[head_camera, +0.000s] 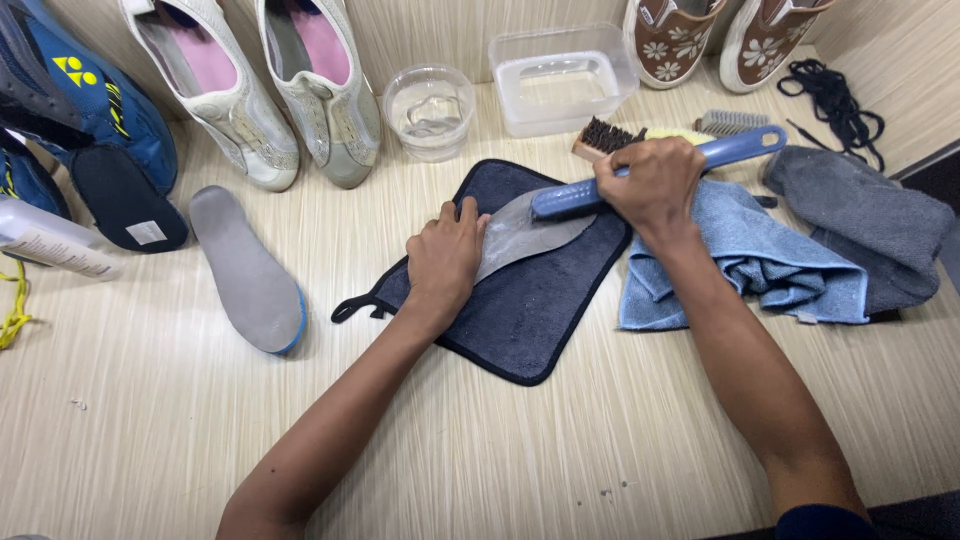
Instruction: The person scrubs a gray shoe insole with a blue brush and then a smaller black brush on a dark towel. They repeatedly dip the brushes into a container of water and continue scrubbing the insole surface.
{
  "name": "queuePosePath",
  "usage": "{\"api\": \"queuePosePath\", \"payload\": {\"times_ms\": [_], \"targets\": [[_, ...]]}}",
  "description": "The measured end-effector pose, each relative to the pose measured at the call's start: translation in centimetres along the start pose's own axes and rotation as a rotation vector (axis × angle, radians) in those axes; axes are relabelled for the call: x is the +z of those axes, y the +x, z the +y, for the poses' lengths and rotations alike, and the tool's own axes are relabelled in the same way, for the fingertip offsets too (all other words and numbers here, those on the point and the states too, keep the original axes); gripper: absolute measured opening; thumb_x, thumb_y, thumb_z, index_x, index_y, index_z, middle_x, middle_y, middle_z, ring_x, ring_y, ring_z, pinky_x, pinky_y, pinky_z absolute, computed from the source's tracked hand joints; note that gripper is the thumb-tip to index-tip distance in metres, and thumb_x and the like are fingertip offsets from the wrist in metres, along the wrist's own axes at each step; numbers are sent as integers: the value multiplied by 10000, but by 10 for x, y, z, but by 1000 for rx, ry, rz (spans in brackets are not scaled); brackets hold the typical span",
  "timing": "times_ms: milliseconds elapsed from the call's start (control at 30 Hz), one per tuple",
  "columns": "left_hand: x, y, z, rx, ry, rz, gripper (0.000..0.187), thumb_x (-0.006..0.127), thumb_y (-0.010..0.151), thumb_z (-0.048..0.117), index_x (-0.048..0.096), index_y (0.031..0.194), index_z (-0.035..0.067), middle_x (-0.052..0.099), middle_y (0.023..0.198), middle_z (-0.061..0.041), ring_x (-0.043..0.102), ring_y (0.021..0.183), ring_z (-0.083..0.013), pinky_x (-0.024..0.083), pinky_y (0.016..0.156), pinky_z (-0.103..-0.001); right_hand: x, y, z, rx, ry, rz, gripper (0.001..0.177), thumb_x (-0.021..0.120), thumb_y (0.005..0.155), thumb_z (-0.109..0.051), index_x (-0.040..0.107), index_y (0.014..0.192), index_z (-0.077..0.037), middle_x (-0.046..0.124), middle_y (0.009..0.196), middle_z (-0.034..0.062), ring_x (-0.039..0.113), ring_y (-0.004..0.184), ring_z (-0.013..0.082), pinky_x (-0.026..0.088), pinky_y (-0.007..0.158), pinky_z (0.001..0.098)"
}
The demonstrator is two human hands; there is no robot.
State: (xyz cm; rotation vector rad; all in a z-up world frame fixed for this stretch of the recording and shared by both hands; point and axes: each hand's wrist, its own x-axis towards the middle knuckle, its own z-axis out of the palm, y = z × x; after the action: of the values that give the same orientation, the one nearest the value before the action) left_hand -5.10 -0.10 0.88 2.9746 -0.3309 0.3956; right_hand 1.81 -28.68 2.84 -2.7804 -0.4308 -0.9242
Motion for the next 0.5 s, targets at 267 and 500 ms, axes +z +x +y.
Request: {"api": "queuePosePath", "payload": {"times_ms": [267, 500], "targets": [[-2, -6, 1, 17, 58, 3, 373, 362, 1140, 402, 600, 1057, 128, 611, 807, -46, 744, 656, -241, 621, 527, -405, -7, 5, -5, 7, -62, 22, 301, 683, 871, -227, 681, 571, -245, 452, 377, -56, 394, 347, 98, 476, 579, 257], [-1, -9, 3, -3, 46, -10, 379, 338, 1142, 414, 595, 1082, 142, 616, 823, -40, 753, 714, -243, 623, 563, -390, 11, -2, -37, -32, 82, -15, 286, 693, 881, -221, 706, 595, -224, 503, 398, -47, 449, 366, 110, 482, 570, 259]]}}
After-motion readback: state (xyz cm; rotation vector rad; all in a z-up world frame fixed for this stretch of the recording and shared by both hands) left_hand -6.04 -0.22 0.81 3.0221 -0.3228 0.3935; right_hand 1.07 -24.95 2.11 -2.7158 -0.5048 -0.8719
